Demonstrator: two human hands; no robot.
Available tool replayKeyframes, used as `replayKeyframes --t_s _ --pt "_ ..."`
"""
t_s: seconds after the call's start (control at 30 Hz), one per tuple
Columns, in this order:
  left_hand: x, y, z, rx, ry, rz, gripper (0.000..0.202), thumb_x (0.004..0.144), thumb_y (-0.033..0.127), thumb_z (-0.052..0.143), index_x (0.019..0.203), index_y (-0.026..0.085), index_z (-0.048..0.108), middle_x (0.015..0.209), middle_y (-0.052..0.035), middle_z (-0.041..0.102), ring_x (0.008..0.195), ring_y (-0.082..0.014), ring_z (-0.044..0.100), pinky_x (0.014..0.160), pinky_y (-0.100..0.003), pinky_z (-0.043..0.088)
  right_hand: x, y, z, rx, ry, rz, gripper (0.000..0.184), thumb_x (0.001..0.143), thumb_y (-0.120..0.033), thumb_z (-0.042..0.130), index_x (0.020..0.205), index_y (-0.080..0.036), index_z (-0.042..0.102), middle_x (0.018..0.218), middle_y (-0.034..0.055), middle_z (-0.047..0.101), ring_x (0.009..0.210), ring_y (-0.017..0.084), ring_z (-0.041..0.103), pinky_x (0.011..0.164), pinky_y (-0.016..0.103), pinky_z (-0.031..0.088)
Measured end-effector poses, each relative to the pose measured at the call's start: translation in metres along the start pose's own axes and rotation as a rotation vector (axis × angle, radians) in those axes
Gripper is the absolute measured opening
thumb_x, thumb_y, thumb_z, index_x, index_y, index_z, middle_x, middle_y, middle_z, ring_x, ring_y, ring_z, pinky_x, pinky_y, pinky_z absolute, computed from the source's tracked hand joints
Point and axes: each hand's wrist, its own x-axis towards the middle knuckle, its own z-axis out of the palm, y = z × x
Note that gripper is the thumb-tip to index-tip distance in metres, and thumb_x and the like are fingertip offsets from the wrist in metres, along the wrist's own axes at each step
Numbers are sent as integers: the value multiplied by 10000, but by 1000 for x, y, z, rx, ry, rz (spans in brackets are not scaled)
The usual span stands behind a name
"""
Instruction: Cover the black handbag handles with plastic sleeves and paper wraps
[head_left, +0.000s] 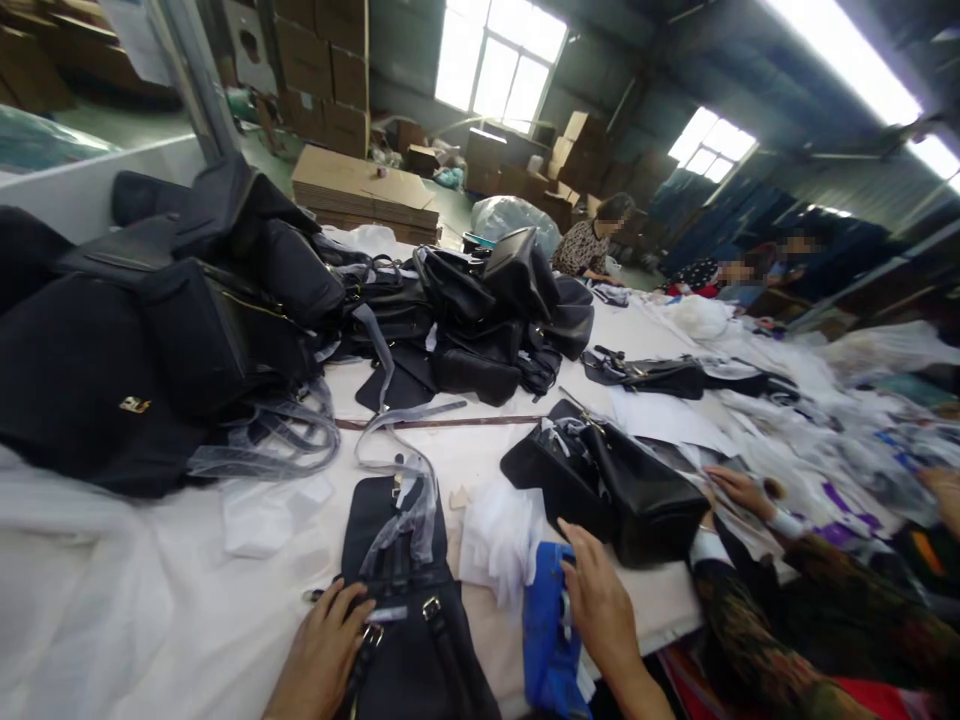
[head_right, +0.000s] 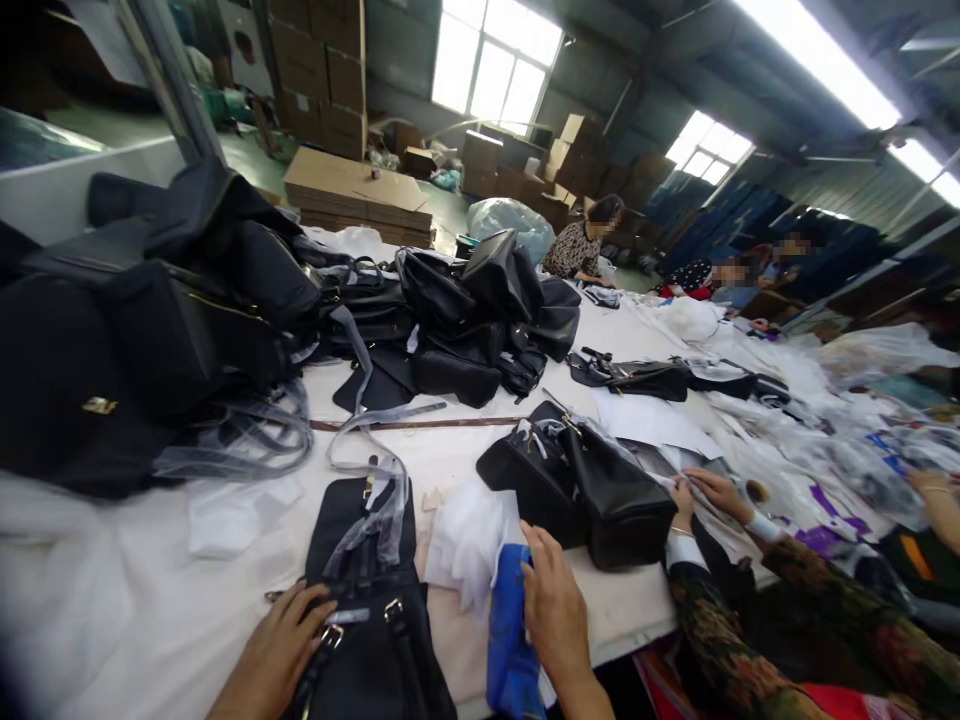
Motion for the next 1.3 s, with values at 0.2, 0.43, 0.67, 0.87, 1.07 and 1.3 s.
replayKeyframes --t_s 0.2,0.43,0.67,0.87,1.07,1.3 --pt "-4 20 -6 17 143 19 296 839 249 501 1090 260 659 1143 -43 697 1167 -295 570 955 -443 526 55 6 5 2 -28 -245 443 915 -116 330 1316 -239 473 1310 73 524 1211 192 480 1028 361 406" --pt "24 83 -2 -41 139 132 396 872 310 518 1264 255 535 1228 -72 655 1174 -263 577 940 -391 538 127 42 26 -133 -330 -240 517 810 42 361 1226 -189 565 1106 80 644 994 177 619 861 270 455" --pt "135 220 -51 -201 -74 130 853 831 550 516 1500 262 72 1565 -104 206 1425 -353 168 1136 -579 224 133 64 52 -178 -446 -296 272 850 -39 445 961 -140 673 1047 125 648 840 202 658 736 267 467" --pt "206 273 -2 -123 -209 61 814 769 483 618 1464 369 210 1554 -74 257 1414 -438 89 1086 -700 37 134 75 51 -217 -453 -275 236 863 -78 447 880 -137 675 954 127 661 768 201 664 664 255 465" --pt "219 228 54 -32 -297 -94 606 835 204 456 1424 304 353 1523 -91 324 1341 -422 290 1006 -630 305 125 90 46 -240 -372 -201 258 790 6 442 873 -138 639 934 110 639 705 191 653 605 259 428" --pt "222 217 48 -159 -334 -82 550 823 258 470 1373 273 445 1463 -113 408 1285 -427 339 972 -628 330 131 92 9 -263 -183 -44 244 910 -123 362 907 -161 603 916 98 600 708 195 609 579 275 370"
